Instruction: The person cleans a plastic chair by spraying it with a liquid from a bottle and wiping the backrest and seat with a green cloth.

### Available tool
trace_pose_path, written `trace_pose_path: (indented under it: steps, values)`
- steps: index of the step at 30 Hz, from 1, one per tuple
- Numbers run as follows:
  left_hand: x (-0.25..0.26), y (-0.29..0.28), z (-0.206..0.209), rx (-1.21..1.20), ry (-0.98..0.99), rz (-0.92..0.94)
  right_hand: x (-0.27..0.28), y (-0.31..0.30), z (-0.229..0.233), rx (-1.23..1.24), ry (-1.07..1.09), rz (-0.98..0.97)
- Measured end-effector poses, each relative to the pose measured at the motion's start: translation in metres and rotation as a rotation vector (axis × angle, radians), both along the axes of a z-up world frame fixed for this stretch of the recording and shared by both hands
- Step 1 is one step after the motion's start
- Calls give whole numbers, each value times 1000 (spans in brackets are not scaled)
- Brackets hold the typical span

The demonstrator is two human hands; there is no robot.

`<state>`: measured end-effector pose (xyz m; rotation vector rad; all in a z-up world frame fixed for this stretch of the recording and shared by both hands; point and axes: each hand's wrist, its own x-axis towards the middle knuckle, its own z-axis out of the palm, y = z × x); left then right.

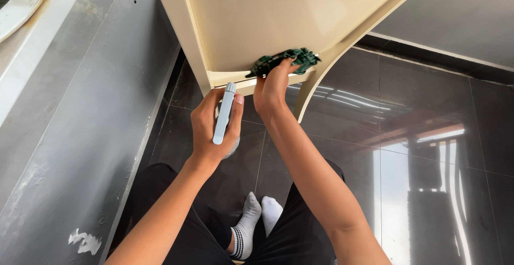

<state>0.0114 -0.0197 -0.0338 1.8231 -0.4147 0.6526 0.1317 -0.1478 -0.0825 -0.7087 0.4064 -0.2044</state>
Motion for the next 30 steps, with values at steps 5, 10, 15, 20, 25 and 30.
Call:
trace_pose_path:
  steps: [5, 10, 15, 20, 25, 30]
  values:
    - [-8, 8, -6, 11, 4, 65, -8, 19, 14, 143, -56, 174]
    - [-15, 16, -3, -1, -4, 110, -14, 33, 32, 234, -167, 386]
    - [-19, 31, 6, -20, 6, 155, -35, 53, 62, 30, -160, 456]
    - [-27, 50, 14, -23, -48, 221, -42, 83, 55, -520, -148, 264]
    - [-33, 68, 14, -32, -85, 237, -61, 115, 35, -1127, -313, -211]
    - [-37, 83, 11, -55, -21, 255, -61, 118, 36, -1300, -486, -385]
